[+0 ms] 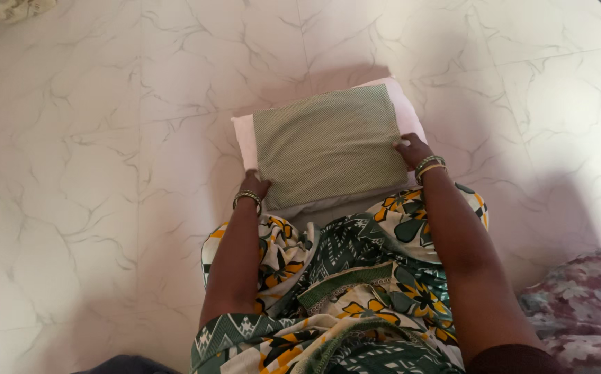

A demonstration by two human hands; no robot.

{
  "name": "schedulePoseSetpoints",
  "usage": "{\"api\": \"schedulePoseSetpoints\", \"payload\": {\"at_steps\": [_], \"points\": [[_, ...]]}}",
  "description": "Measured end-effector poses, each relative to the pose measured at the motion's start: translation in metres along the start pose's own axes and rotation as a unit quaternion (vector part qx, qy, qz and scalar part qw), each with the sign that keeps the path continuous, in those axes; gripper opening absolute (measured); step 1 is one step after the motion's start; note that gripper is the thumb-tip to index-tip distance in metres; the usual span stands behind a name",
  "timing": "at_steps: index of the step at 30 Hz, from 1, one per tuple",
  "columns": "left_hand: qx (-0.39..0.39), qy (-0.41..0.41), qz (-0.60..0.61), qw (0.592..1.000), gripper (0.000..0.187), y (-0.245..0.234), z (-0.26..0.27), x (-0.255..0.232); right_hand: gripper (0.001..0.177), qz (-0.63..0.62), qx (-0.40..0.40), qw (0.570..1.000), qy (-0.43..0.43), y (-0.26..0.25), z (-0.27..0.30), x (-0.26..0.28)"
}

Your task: The person sits on the floor and puts pillowcases onto pillows. They handle a green pillowcase and a pink pillowcase, inserting the pillows and smoothing the fabric by hand.

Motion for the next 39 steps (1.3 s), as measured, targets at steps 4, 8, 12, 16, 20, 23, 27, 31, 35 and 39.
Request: {"api": "schedulePoseSetpoints", "payload": {"at_steps": [4, 8, 12, 16, 20, 23, 27, 31, 35, 39], "points": [[0.084, -0.007, 0.062, 0.995, 0.064, 0.009, 0.006, -0.004, 0.075, 0.071, 0.008, 0.997, -0.010, -0.002, 0.021, 0.005], [0.123, -0.086, 0.155, 0.976, 0.051, 0.026, 0.005, 0.011, 0.073, 0.109, 0.003, 0.994, -0.030, -0.003, 0.013, 0.004], [0.174, -0.043, -0.048, 0.983, 0.054, 0.029, -0.010, 0.021, 0.076, 0.180, -0.027, 0.983, -0.025, -0.001, 0.009, 0.003], [0.133, -0.018, -0.103, 0.985, 0.061, 0.026, -0.017, 0.026, 0.067, 0.175, -0.097, 0.980, -0.024, -0.011, 0.006, 0.005], [0.099, -0.014, -0.076, 0.992, 0.069, 0.023, -0.019, 0.026, 0.064, 0.168, -0.205, 0.943, -0.204, -0.026, 0.003, 0.015], [0.104, -0.023, -0.090, 0.990, 0.068, 0.020, -0.015, 0.022, 0.070, 0.206, -0.096, 0.966, -0.123, -0.010, 0.001, 0.028], [0.086, -0.047, -0.077, 0.992, 0.060, 0.006, 0.001, 0.011, 0.082, 0.357, -0.052, 0.933, 0.005, -0.007, 0.041, 0.033], [0.104, -0.082, -0.089, 0.987, 0.061, -0.004, 0.015, -0.010, 0.076, 0.308, -0.102, 0.945, 0.043, -0.021, 0.073, 0.040], [0.099, -0.085, -0.070, 0.989, 0.083, -0.015, 0.032, -0.028, 0.070, 0.318, -0.226, 0.913, -0.121, -0.016, 0.077, 0.054], [-0.021, 0.059, -0.238, 0.969, 0.096, -0.029, 0.037, -0.063, 0.073, 0.327, -0.266, 0.855, -0.301, 0.051, 0.065, 0.065]]}}
Point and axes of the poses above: each hand's wrist, its own z-axis away from the middle knuckle, its own y-axis out of the palm, x = y × z, the point moved 5 cm from there along -z, towards the middle knuckle, and after that the axes turned 11 degrees about y, right-handed, at the moved point
